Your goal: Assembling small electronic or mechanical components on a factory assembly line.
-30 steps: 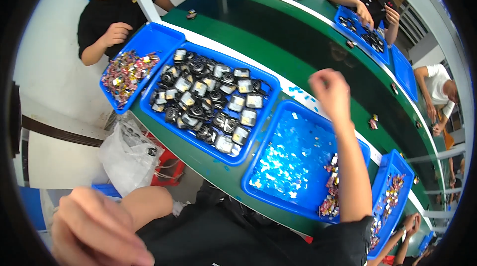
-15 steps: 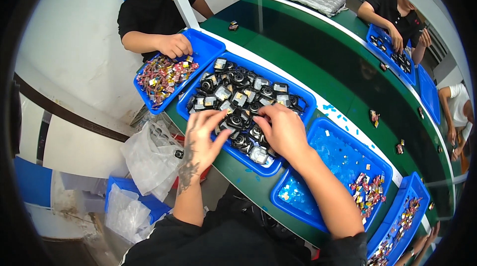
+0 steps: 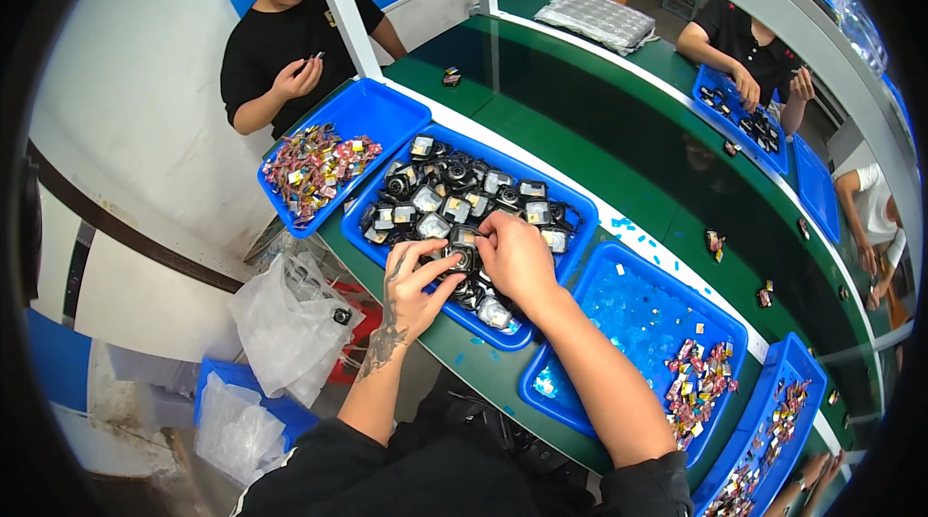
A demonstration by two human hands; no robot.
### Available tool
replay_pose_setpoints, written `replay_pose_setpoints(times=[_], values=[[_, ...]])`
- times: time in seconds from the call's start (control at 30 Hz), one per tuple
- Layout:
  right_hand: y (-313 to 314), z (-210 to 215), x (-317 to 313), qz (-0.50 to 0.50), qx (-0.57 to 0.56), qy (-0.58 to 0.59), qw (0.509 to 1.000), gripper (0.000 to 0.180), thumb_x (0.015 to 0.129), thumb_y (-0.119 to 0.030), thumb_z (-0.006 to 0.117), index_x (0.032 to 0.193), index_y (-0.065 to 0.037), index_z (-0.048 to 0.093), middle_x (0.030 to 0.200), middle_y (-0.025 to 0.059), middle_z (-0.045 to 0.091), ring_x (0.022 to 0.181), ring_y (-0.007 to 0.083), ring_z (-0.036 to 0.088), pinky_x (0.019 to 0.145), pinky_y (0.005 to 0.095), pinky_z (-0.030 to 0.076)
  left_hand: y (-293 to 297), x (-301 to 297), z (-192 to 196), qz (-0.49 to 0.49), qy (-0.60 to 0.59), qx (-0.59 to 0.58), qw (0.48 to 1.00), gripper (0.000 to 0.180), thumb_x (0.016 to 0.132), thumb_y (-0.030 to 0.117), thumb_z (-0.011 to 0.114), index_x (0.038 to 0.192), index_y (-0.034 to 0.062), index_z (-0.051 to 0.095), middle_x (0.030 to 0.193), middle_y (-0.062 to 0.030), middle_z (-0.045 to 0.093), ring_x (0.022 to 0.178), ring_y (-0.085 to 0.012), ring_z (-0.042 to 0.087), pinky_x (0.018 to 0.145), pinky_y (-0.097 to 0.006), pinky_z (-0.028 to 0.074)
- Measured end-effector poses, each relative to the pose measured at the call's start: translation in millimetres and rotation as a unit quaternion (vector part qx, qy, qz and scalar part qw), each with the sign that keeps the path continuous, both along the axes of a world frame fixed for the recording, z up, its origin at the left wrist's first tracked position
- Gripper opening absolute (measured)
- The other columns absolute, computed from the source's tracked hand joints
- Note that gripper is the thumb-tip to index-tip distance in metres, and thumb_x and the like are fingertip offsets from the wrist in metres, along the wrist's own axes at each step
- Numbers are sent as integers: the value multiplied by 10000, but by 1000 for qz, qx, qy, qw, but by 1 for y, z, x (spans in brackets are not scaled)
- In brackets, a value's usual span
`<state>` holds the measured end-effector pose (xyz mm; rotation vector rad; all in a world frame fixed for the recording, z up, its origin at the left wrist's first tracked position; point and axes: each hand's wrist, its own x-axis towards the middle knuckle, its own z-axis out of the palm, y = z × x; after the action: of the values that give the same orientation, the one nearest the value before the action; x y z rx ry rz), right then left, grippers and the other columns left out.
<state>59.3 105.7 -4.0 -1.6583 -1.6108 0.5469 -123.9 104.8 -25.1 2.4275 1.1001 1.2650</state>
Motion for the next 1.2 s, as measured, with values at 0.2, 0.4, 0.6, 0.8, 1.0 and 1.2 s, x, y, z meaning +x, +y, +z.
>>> replay_pose_setpoints(times=[0.2,0.4,0.6,0.8,1.0,1.2], values=[[-16,7,19,-49,42,-65,996,148,801,-99,655,897,0,602,857,222,644,833,399,637,743,469,508,-1,-3,11,-32,63,14,997,308,717,137,792,1022,140,745,1205,-45,630,1104,-276,535,977,-427,395],[-49,10,79,-84,-92,120,985,75,847,-20,658,870,11,594,695,15,587,604,71,545,562,234,458,-31,21,13,-43,-68,-23,997,239,744,87,755,981,85,729,1055,-48,668,948,-253,597,839,-381,473],[-52,10,74,-85,-85,124,985,51,852,-4,644,862,16,597,702,8,581,599,65,524,560,226,449,-54,12,10,2,-142,-44,989,218,734,-12,740,942,53,727,898,-52,700,814,-244,618,733,-347,507],[-56,17,85,-84,-112,38,989,70,835,-22,664,834,16,605,701,2,586,629,61,514,583,224,435,5,-52,3,229,-101,8,968,136,816,21,670,942,46,713,932,-95,681,865,-278,601,819,-382,465],[-38,21,83,-77,-71,40,994,93,828,-48,675,886,16,640,708,21,623,645,83,569,621,241,479,-12,-73,-9,251,-133,-45,958,170,830,21,665,992,39,715,949,-89,668,917,-272,585,826,-371,464],[-48,23,57,-34,42,-143,988,248,767,-167,767,915,-11,645,850,174,633,751,337,624,694,421,504,-33,-42,10,149,-71,-25,986,232,744,19,737,973,59,727,1012,-63,671,971,-276,580,857,-382,472]])
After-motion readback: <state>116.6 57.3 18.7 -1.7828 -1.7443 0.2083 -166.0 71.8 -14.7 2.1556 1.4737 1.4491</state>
